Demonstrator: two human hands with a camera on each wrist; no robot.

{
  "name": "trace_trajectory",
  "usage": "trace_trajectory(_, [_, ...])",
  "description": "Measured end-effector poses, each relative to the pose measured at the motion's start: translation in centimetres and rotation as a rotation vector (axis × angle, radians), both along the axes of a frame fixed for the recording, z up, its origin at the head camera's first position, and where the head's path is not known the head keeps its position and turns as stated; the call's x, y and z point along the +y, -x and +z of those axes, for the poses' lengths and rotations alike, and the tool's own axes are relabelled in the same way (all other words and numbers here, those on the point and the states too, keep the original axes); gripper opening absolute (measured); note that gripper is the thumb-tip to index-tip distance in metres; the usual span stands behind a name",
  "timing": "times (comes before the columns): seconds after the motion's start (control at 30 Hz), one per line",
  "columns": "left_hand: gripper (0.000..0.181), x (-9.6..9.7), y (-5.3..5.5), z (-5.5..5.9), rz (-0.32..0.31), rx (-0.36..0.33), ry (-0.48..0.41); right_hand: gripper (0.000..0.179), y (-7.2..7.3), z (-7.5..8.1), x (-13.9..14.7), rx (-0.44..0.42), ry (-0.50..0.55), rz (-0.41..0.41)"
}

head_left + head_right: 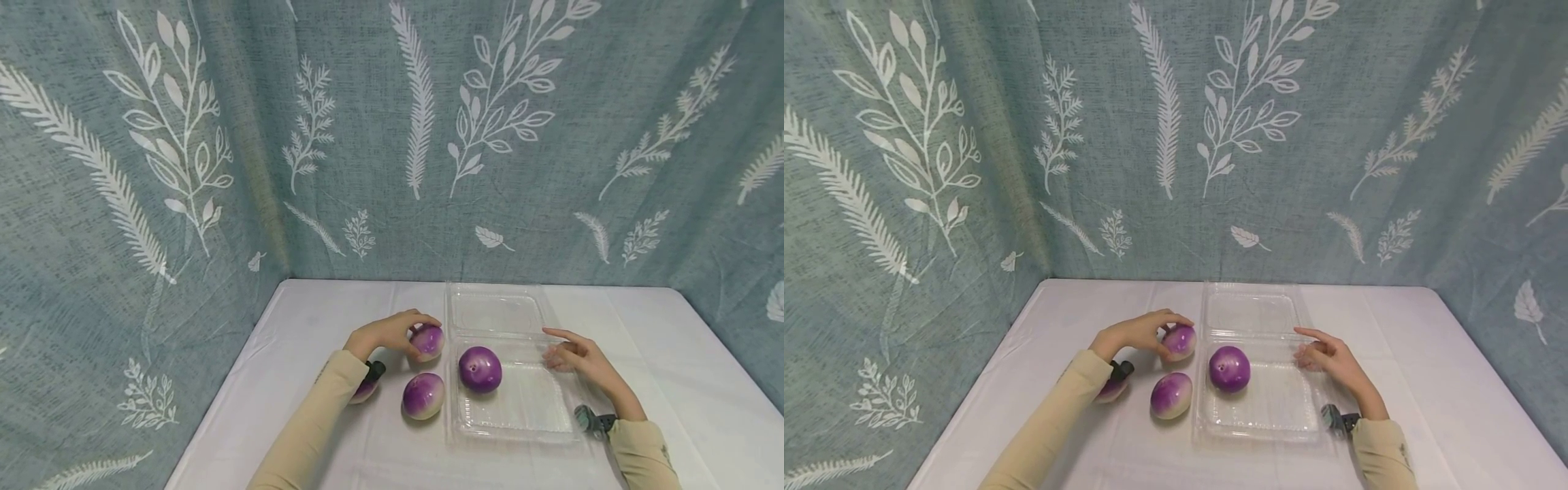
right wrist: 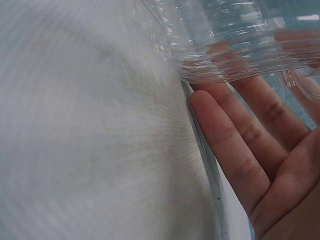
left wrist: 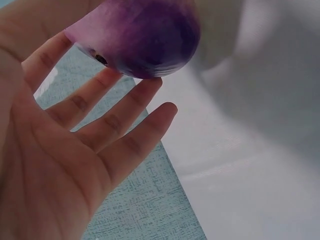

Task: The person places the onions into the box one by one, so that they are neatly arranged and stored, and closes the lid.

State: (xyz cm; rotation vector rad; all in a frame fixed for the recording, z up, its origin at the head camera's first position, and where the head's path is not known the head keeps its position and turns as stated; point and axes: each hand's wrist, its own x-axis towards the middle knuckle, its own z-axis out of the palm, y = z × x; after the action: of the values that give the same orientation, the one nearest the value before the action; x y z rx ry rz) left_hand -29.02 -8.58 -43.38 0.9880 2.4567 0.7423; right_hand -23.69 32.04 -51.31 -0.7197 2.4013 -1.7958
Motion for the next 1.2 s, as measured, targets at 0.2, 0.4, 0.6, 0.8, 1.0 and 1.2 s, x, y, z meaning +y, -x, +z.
trace_trajectory(0.2, [0.07,0.1,0.0,0.4,-0.013,0.028,-0.03,0.041,0.0,-0.1,0.0,0.0,0.029,0.019])
trace_trajectory(0.4, [0.069,0.2,0.0,0.6,-0.027,0.055,-0.05,0.041,0.1,-0.1,0.1,-0.002,0.03,0.014])
trace_trajectory(0.6, [0.069,0.2,0.1,0.6,-0.03,0.071,-0.069,0.041,0.1,-0.1,0.2,-0.003,0.022,0.013])
trace_trajectory(0.8, [0.07,0.2,0.5,0.8,-0.044,0.074,-0.111,0.04,0.3,0.0,0.3,-0.001,0.028,0.016])
trace_trajectory(1.0, [0.07,0.2,0.7,0.7,-0.063,0.093,-0.145,0.041,0.2,0.0,0.2,-0.009,0.029,0.008])
trace_trajectory(1.2, [0.071,0.6,0.4,1.1,-0.028,0.057,-0.136,0.041,0.2,-0.1,0.2,0.003,0.047,0.022])
